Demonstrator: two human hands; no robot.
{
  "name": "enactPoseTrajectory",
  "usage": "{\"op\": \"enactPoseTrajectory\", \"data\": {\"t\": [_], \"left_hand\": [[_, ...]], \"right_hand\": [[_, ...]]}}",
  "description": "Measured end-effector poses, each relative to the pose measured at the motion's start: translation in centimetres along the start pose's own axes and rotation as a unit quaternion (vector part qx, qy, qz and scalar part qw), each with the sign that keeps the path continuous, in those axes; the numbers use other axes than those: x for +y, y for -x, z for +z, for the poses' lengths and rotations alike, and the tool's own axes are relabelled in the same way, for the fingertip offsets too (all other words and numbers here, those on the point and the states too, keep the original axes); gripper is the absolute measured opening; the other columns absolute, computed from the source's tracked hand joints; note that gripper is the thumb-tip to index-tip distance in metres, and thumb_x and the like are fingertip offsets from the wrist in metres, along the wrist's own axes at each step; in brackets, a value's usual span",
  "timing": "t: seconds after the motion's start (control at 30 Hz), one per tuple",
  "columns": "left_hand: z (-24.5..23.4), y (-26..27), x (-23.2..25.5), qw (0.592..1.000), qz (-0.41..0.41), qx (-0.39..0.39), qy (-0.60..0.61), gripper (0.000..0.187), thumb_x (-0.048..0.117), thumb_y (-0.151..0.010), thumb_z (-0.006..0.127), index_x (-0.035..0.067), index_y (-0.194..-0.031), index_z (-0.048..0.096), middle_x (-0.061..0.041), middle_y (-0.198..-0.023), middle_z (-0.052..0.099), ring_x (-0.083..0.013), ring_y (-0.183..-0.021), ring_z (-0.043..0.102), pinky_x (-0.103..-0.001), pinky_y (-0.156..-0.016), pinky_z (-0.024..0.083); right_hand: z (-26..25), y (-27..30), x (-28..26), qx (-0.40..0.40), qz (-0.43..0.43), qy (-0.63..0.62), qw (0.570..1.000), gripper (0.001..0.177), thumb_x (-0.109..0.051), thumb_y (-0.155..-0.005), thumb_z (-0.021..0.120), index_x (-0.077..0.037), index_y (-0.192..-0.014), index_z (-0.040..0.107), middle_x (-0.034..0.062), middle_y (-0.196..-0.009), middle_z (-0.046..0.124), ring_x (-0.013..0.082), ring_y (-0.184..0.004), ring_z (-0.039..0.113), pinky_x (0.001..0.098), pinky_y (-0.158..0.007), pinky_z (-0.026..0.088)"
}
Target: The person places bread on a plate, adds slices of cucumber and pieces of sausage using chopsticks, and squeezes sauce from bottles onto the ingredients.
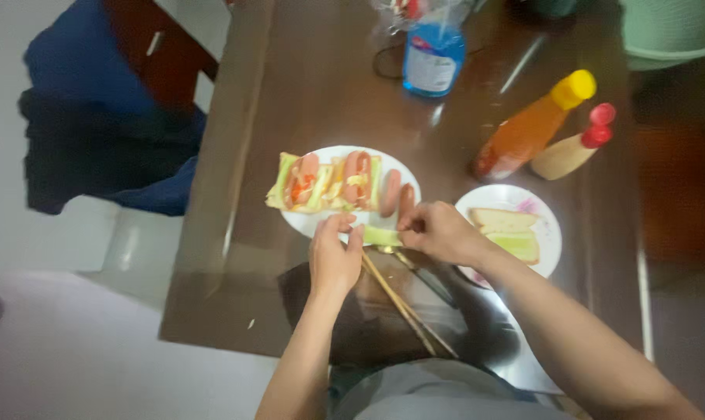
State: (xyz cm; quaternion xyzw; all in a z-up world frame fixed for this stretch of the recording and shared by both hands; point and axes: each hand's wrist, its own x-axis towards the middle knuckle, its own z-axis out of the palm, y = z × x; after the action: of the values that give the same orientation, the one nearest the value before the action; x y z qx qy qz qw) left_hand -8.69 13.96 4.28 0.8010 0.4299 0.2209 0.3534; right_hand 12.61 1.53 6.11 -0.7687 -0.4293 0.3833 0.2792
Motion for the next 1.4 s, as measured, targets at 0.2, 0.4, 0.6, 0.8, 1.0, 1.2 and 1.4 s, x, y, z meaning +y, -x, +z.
{"op": "enactPoseTrajectory", "data": {"t": [0.2,0.4,0.6,0.8,1.0,1.2,1.4], "left_hand": [[5.0,2.5,6.9,0.985,-0.017,-0.129,0.117,0.026,0.015,-0.094,0.079,0.010,-0.119,0.075,-0.011,-0.112,0.076,-0.0276,-0.086,0.076,-0.037,-0.080,0.060],[12.2,2.5,9.5,0.974,0.131,-0.145,0.111,0.033,0.012,-0.092,0.079,0.008,-0.124,0.072,-0.014,-0.120,0.073,-0.0366,-0.107,0.074,-0.047,-0.090,0.059],[15.7,3.3,10.1,0.975,0.155,-0.150,0.051,0.034,0.013,-0.095,0.075,0.012,-0.129,0.071,-0.012,-0.123,0.069,-0.0409,-0.106,0.072,-0.053,-0.087,0.058],[16.3,3.8,9.7,0.971,0.150,-0.183,0.018,0.036,0.015,-0.096,0.075,0.009,-0.131,0.069,-0.014,-0.125,0.069,-0.0422,-0.103,0.073,-0.054,-0.087,0.058],[16.1,4.2,10.1,0.971,0.153,-0.184,0.011,0.035,0.014,-0.096,0.074,0.009,-0.131,0.069,-0.013,-0.126,0.070,-0.0416,-0.101,0.074,-0.053,-0.087,0.058],[13.9,5.1,10.9,0.973,0.169,-0.146,0.054,0.030,0.013,-0.097,0.074,0.009,-0.127,0.072,-0.014,-0.123,0.070,-0.0426,-0.100,0.074,-0.054,-0.083,0.058],[10.2,5.7,8.8,0.986,0.125,-0.076,0.074,0.022,0.011,-0.100,0.075,0.010,-0.122,0.072,-0.012,-0.118,0.071,-0.0384,-0.091,0.076,-0.050,-0.080,0.059]], "right_hand": [[-8.6,4.9,9.8,0.020,-0.010,-0.123,0.992,0.019,-0.015,-0.091,0.078,-0.001,-0.102,0.082,0.0028,-0.097,0.084,0.0104,-0.091,0.075,0.0293,-0.085,0.061],[-13.2,8.6,14.8,0.032,0.104,-0.098,0.989,0.024,-0.020,-0.093,0.080,0.000,-0.104,0.086,0.0086,-0.098,0.084,0.0145,-0.093,0.071,0.0350,-0.087,0.056],[-13.4,8.1,16.5,0.043,0.146,-0.034,0.988,0.028,-0.024,-0.093,0.078,-0.002,-0.110,0.086,0.0099,-0.096,0.084,0.0188,-0.091,0.073,0.0376,-0.087,0.058],[-12.6,6.8,16.3,0.062,0.163,0.002,0.985,0.030,-0.025,-0.093,0.078,0.000,-0.107,0.085,0.0136,-0.094,0.085,0.0213,-0.089,0.077,0.0395,-0.086,0.059],[-10.7,6.9,16.0,0.148,0.164,0.018,0.975,0.029,-0.026,-0.089,0.081,-0.005,-0.109,0.084,0.0122,-0.100,0.085,0.0240,-0.093,0.080,0.0393,-0.089,0.060],[-10.1,8.1,12.5,0.246,0.126,0.093,0.957,0.040,-0.027,-0.092,0.083,-0.012,-0.129,0.078,0.0138,-0.102,0.083,0.0329,-0.090,0.076,0.0462,-0.083,0.059],[-6.5,7.1,7.1,0.265,-0.059,0.044,0.961,0.035,-0.010,-0.092,0.081,-0.011,-0.126,0.078,0.0110,-0.110,0.077,0.0266,-0.080,0.075,0.0375,-0.076,0.061]]}}
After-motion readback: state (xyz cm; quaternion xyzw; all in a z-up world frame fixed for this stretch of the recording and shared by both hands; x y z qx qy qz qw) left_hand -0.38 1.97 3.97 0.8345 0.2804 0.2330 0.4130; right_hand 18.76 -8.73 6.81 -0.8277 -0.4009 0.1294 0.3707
